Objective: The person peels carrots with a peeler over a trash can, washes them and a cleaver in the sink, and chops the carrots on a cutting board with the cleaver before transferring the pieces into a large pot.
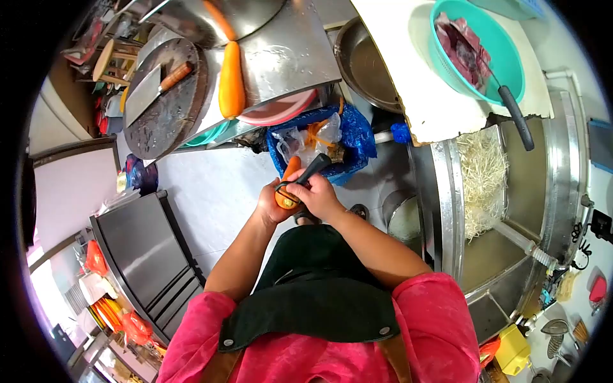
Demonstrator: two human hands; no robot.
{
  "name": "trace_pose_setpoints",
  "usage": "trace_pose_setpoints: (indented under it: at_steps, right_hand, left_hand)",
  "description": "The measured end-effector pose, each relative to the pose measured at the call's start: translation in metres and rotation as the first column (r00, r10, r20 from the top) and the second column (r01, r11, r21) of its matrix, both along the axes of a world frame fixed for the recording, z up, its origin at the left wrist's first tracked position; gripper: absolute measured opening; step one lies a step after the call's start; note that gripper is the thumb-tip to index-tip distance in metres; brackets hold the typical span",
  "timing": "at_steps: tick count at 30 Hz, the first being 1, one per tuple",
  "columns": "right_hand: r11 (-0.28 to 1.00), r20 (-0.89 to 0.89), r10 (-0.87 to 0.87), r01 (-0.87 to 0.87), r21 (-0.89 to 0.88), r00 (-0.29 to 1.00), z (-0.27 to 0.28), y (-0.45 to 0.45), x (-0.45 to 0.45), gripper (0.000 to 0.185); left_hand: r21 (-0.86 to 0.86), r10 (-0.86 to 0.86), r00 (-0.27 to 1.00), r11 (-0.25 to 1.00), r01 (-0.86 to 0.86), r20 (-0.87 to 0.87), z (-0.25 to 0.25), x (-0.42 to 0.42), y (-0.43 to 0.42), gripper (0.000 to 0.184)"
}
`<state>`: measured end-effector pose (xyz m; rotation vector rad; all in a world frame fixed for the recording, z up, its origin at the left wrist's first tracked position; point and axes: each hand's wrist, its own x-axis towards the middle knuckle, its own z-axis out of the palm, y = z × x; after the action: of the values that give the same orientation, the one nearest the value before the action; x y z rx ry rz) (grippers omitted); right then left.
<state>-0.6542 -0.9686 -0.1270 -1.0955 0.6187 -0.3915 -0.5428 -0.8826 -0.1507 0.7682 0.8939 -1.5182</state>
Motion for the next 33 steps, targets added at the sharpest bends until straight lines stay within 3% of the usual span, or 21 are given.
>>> trace_pose_setpoints:
  at_steps: [1, 5, 7, 9, 15, 17, 18, 19, 21, 22, 24, 25, 27, 28, 30, 31, 32, 33]
  right_hand:
    - [0.984, -0.056, -0.014, 0.004, -0.179, 0.998, 0.008, 0.005, 0.002, 0.016]
    - [0.938, -0.151, 0.01, -0.061, -0.342, 0.988, 0.025, 0.009, 0.012, 0.017]
    - [0.799, -0.209, 0.004, -0.129, -0.588, 0.978, 0.03, 0.015, 0.019, 0.017]
    - [0.908, -0.216, -0.09, -0.009, -0.419, 0.972, 0.027, 0.019, 0.028, 0.017]
    - [0.973, -0.124, -0.014, -0.015, -0.228, 0.992, -0.019, 0.02, 0.046, 0.015]
    - [0.967, -0.195, -0.135, 0.087, -0.239, 0.971, -0.066, 0.013, 0.049, 0.014]
    - [0.994, -0.291, -0.103, 0.108, 0.004, 0.951, -0.097, 0.004, 0.047, 0.015]
    - [0.998, -0.335, -0.065, 0.063, -0.017, 0.94, -0.128, -0.001, 0.041, 0.023]
    - [0.99, -0.642, -0.101, 0.014, -0.139, 0.76, -0.162, -0.001, 0.034, 0.04]
    - [0.991, -0.643, -0.099, 0.017, -0.132, 0.759, -0.188, 0.0, 0.028, 0.04]
    - [0.979, -0.957, 0.116, -0.195, 0.065, 0.264, -0.244, 0.012, 0.009, 0.053]
    - [0.978, -0.957, 0.126, -0.195, 0.076, 0.261, -0.243, 0.016, 0.007, 0.053]
    - [0.989, -0.955, -0.078, 0.146, -0.037, 0.288, -0.231, 0.024, 0.004, 0.057]
    - [0.915, -0.797, -0.4, 0.142, -0.378, 0.452, -0.223, 0.036, 0.006, 0.047]
    - [0.95, -0.663, -0.294, 0.287, -0.124, 0.689, -0.148, 0.034, 0.024, 0.052]
    - [0.991, -0.688, -0.133, 0.121, -0.066, 0.713, -0.11, 0.031, 0.027, 0.042]
    - [0.983, -0.413, -0.183, 0.168, -0.072, 0.892, -0.069, 0.037, 0.036, 0.032]
    - [0.888, -0.314, -0.134, -0.027, -0.459, 0.94, -0.038, 0.032, 0.039, 0.027]
  left_hand:
    - [0.011, -0.029, 0.999, 1.0, 0.029, -0.022, 0.009, 0.003, -0.001, 0.051]
    - [0.057, -0.143, 0.989, 0.988, 0.145, -0.047, 0.027, 0.015, 0.002, 0.042]
    - [0.009, -0.17, 0.984, 0.985, 0.17, -0.054, 0.019, 0.02, 0.009, 0.041]
    - [-0.021, -0.355, 0.935, 0.935, 0.355, -0.013, 0.016, 0.027, 0.012, 0.041]
    - [0.031, -0.333, 0.943, 0.942, 0.333, -0.031, 0.003, 0.041, 0.02, 0.04]
    - [-0.107, -0.378, 0.924, 0.923, 0.37, -0.064, -0.004, 0.039, 0.026, 0.045]
    - [-0.153, -0.336, 0.92, 0.938, 0.31, -0.201, -0.009, 0.035, 0.033, 0.052]
    - [-0.141, -0.342, 0.916, 0.937, 0.318, -0.209, -0.017, 0.034, 0.04, 0.052]
    - [-0.161, -0.319, 0.898, 0.946, 0.282, -0.304, -0.026, 0.033, 0.05, 0.054]
    - [-0.126, -0.314, 0.914, 0.949, 0.29, -0.257, -0.025, 0.032, 0.055, 0.055]
    - [-0.107, -0.304, 0.921, 0.952, 0.286, -0.242, -0.026, 0.033, 0.057, 0.055]
    - [-0.097, -0.293, 0.93, 0.956, 0.278, -0.221, -0.026, 0.033, 0.059, 0.056]
    - [-0.114, -0.231, 0.949, 0.971, 0.211, -0.212, -0.035, 0.033, 0.059, 0.054]
    - [-0.139, -0.173, 0.964, 0.979, 0.147, -0.2, -0.041, 0.034, 0.058, 0.053]
    - [-0.051, -0.126, 0.972, 0.992, 0.118, -0.197, -0.054, 0.032, 0.054, 0.051]
    - [0.04, -0.077, 0.978, 0.995, 0.086, -0.192, -0.057, 0.03, 0.05, 0.049]
    - [0.041, -0.072, 0.978, 0.996, 0.081, -0.195, -0.054, 0.029, 0.046, 0.049]
    - [0.086, -0.083, 0.981, 0.991, 0.099, -0.174, -0.047, 0.03, 0.04, 0.048]
